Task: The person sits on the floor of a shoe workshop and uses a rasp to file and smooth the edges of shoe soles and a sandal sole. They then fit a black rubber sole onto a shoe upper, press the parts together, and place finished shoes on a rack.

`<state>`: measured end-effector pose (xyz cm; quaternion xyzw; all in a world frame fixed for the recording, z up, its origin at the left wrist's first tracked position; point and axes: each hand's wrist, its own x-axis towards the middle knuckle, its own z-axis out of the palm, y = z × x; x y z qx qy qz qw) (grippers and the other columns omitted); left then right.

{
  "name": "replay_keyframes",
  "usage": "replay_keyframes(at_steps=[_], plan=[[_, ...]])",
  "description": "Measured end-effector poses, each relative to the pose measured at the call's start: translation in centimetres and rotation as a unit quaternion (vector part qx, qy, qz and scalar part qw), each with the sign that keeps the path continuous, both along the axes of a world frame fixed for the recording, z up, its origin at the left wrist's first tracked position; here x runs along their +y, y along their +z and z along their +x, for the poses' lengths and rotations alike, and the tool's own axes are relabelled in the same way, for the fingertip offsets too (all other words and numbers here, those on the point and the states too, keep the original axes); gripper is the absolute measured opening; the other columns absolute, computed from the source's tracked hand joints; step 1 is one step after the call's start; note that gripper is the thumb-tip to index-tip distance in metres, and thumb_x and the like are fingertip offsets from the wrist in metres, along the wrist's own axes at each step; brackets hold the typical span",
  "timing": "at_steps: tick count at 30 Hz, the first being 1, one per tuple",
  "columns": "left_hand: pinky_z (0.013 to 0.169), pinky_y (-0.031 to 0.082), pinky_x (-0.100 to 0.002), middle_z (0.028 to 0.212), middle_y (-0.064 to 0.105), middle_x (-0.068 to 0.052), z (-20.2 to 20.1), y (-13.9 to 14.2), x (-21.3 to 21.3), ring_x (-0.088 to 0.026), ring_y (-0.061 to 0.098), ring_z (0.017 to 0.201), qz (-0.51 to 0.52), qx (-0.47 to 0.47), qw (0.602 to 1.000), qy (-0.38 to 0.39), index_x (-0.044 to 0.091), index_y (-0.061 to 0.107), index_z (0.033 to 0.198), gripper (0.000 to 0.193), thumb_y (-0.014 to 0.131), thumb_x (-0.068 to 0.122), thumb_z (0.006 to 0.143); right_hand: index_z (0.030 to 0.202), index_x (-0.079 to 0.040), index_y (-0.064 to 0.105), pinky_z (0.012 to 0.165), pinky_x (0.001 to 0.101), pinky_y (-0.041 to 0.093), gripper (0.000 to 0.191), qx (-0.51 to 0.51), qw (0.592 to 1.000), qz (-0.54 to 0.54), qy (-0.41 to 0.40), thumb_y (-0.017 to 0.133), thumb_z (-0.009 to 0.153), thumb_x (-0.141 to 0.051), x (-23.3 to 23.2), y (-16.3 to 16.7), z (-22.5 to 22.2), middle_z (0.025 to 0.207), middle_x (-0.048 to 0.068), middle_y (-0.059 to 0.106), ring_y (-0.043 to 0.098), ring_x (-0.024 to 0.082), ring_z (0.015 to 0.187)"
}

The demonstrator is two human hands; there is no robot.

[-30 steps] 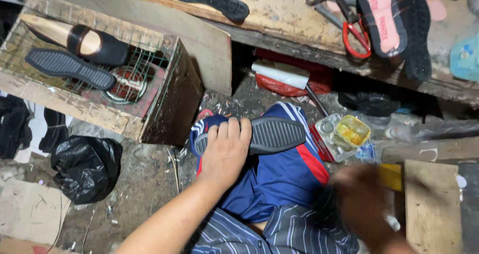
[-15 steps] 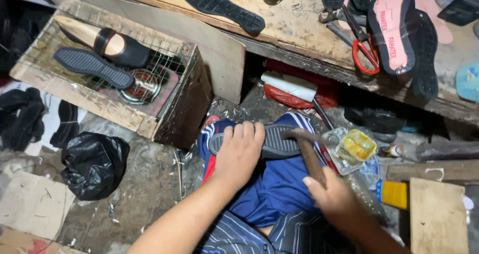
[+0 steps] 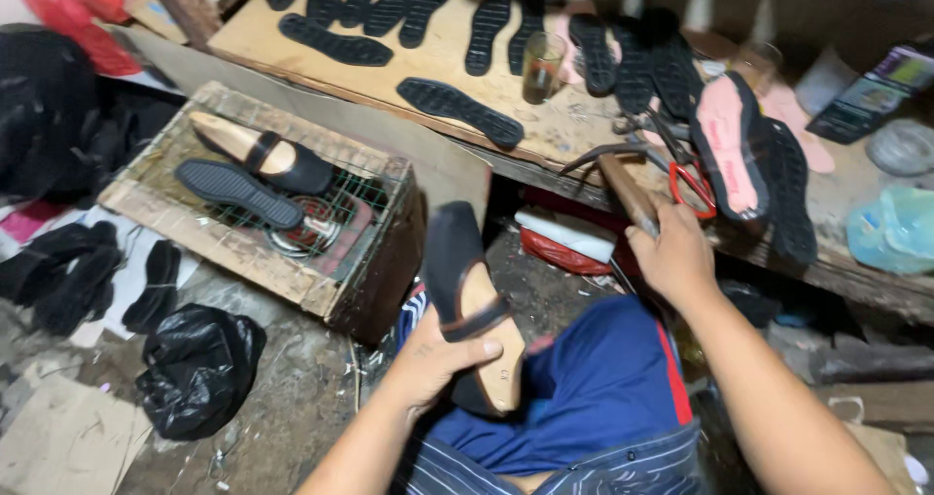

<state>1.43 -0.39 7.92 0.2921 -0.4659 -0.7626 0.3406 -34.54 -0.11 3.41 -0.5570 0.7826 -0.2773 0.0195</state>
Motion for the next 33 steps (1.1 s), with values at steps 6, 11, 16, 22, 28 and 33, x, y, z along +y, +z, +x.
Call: replay_keyframes(at_steps=[6,11,16,22,28,33], plan=[[0.094,0.057,-0.044,0.111,0.069,-0.012,-0.2,-1.9,0.3,-0.026,0.069,0.104,0.224,0.135,0.965,0.018,0.001,0.060,0.130,0.057,0.081,0.015,0.079,0.137,-0.001,0.060,0.093,0.0518,0.049,0.057,0.049,0.998,-0.022,0.015,0.075,0.087,-0.024,-5.3,-3.6,-1.9,0.123,0.025,0.061,0.060,0.045,0.113],[0.095,0.058,-0.052,0.116,0.069,-0.015,-1.6,-2.6,-0.5,-0.031,0.069,0.107,0.296,0.183,0.937,0.024,0.004,0.056,0.128,0.047,0.066,0.030,0.090,0.136,-0.003,0.062,0.092,0.0526,0.049,0.057,0.045,0.998,-0.034,-0.003,0.076,0.084,-0.023,-5.8,-3.2,-0.9,0.122,0.026,0.058,0.058,0.045,0.113],[0.097,0.052,-0.051,0.122,0.069,-0.016,-4.6,-2.0,-2.0,-0.033,0.065,0.111,0.370,0.133,0.910,0.130,0.007,0.059,0.130,0.066,0.043,0.061,0.095,0.120,0.002,0.059,0.100,0.0501,0.045,0.050,0.014,0.987,-0.156,0.036,0.076,0.079,-0.020,-0.4,1.1,4.3,0.116,0.023,0.058,0.055,0.043,0.112],[0.107,0.045,-0.047,0.131,0.065,-0.014,-9.2,-0.6,-2.4,-0.029,0.061,0.121,0.262,0.231,0.922,0.165,0.007,0.056,0.136,0.066,0.043,0.058,0.098,0.154,-0.017,0.031,0.114,0.0352,0.039,0.096,-0.636,0.731,0.039,0.246,0.081,0.072,-0.014,7.8,1.5,10.7,0.153,0.000,0.050,0.050,0.016,0.136],[0.119,0.030,-0.038,0.158,0.048,-0.009,-12.4,0.4,-1.3,-0.020,0.042,0.148,0.034,0.156,0.987,-0.026,0.012,0.036,0.152,0.069,0.061,0.039,0.093,0.144,0.010,0.046,0.112,0.0441,0.042,0.078,-0.689,0.683,-0.210,0.121,0.075,0.073,-0.007,7.9,4.3,8.3,0.138,0.017,0.062,0.058,0.027,0.129],[0.116,0.039,-0.045,0.148,0.054,-0.012,-8.7,-2.6,-4.0,-0.031,0.049,0.140,-0.250,-0.210,0.943,-0.062,0.008,0.047,0.148,0.079,0.073,0.043,0.083,0.132,0.013,0.049,0.091,0.0572,0.054,0.066,-0.661,0.674,-0.315,0.098,0.062,0.070,-0.003,9.7,12.9,2.8,0.117,0.030,0.065,0.068,0.043,0.101]])
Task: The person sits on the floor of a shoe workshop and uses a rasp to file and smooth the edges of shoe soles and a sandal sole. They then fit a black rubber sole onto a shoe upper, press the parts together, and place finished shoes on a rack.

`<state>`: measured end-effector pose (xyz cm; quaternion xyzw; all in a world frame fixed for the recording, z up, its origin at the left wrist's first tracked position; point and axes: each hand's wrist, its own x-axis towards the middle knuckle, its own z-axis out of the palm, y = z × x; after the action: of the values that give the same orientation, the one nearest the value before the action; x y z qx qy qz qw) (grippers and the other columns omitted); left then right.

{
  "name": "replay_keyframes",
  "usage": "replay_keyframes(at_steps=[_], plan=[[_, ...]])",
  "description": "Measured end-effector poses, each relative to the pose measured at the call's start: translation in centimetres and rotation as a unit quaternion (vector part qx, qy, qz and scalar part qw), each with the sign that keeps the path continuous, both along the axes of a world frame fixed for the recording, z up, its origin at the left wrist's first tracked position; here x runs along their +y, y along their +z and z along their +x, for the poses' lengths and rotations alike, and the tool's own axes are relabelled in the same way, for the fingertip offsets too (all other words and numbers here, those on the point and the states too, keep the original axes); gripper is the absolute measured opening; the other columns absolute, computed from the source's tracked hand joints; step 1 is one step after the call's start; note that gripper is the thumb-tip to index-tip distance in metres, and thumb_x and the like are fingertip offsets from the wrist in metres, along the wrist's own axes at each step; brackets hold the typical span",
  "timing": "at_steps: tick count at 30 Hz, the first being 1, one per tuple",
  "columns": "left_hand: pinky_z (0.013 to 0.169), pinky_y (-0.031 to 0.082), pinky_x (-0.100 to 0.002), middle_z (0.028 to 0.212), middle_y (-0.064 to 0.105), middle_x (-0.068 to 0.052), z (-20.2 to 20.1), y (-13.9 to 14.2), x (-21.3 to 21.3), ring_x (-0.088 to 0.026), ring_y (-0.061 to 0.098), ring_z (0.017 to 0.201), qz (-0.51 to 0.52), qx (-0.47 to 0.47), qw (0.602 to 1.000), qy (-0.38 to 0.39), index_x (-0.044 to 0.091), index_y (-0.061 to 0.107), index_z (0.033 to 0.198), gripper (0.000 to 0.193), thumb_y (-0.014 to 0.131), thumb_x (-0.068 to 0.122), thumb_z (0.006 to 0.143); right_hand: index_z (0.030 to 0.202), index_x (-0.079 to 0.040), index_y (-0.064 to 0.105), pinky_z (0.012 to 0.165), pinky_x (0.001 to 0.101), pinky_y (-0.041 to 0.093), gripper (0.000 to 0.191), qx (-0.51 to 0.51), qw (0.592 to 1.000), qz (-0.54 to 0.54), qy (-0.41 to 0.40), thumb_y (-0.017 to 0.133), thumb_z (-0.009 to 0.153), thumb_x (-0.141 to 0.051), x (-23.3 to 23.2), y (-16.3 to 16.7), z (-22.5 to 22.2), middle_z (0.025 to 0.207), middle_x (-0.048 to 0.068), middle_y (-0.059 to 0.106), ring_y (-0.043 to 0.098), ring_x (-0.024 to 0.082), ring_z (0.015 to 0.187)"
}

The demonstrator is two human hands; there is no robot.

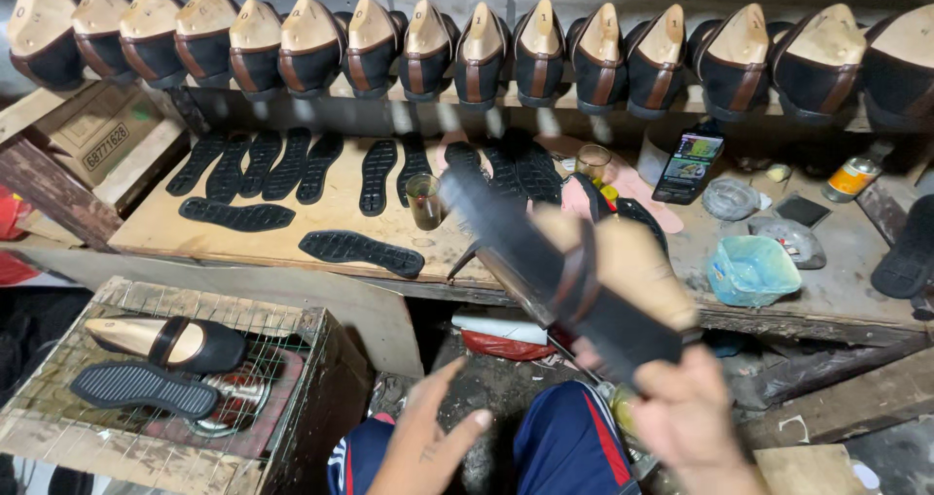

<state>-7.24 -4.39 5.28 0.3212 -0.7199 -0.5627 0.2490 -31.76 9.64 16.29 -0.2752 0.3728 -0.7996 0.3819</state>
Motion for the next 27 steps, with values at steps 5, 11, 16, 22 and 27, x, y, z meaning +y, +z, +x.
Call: replay_keyframes(at_steps=[5,11,16,22,27], plan=[[0.115,0.031,-0.055,0.156,0.037,-0.005,4.4,-6.6,-3.3,-0.031,0.027,0.148,-0.156,-0.484,0.859,0.065,0.015,0.042,0.152,0.093,0.079,0.057,0.077,0.143,0.013,0.048,0.104,0.0402,0.052,0.058,0.229,0.931,-0.154,-0.240,0.060,0.087,0.001,-0.5,7.3,-2.5,0.132,0.022,0.061,0.064,0.030,0.113],[0.119,0.031,-0.052,0.156,0.037,0.001,6.5,-11.1,-3.6,-0.028,0.026,0.150,-0.162,-0.538,0.823,0.080,0.025,0.050,0.148,0.085,0.080,0.054,0.074,0.139,0.009,0.051,0.098,0.0375,0.053,0.047,0.397,0.838,-0.163,-0.338,0.075,0.106,-0.014,-1.6,9.5,-6.6,0.126,0.021,0.060,0.064,0.028,0.109],[0.120,0.030,-0.053,0.156,0.038,0.004,6.2,-9.7,-3.4,-0.026,0.026,0.151,-0.149,-0.548,0.817,0.098,0.028,0.053,0.145,0.079,0.079,0.053,0.075,0.133,0.009,0.061,0.086,0.0366,0.057,0.063,0.007,0.984,-0.166,-0.058,0.055,0.112,-0.049,-1.7,7.5,-7.6,0.114,0.026,0.072,0.070,0.030,0.096],[0.119,0.028,-0.054,0.155,0.037,0.002,6.9,-8.0,-3.0,-0.028,0.026,0.149,-0.140,-0.536,0.826,0.102,0.025,0.054,0.144,0.074,0.076,0.052,0.078,0.131,0.008,0.060,0.082,0.0375,0.057,0.062,-0.012,0.991,-0.126,-0.036,0.055,0.110,-0.050,-4.9,7.3,-4.6,0.114,0.025,0.070,0.071,0.029,0.092],[0.116,0.030,-0.055,0.153,0.044,0.000,8.1,-8.1,-3.2,-0.029,0.031,0.144,-0.167,-0.472,0.856,0.129,0.023,0.061,0.138,0.067,0.073,0.048,0.077,0.131,0.007,0.060,0.078,0.0379,0.052,0.043,0.268,0.938,-0.199,-0.088,0.056,0.112,-0.032,-10.4,11.6,-3.1,0.115,0.020,0.067,0.065,0.029,0.088]])
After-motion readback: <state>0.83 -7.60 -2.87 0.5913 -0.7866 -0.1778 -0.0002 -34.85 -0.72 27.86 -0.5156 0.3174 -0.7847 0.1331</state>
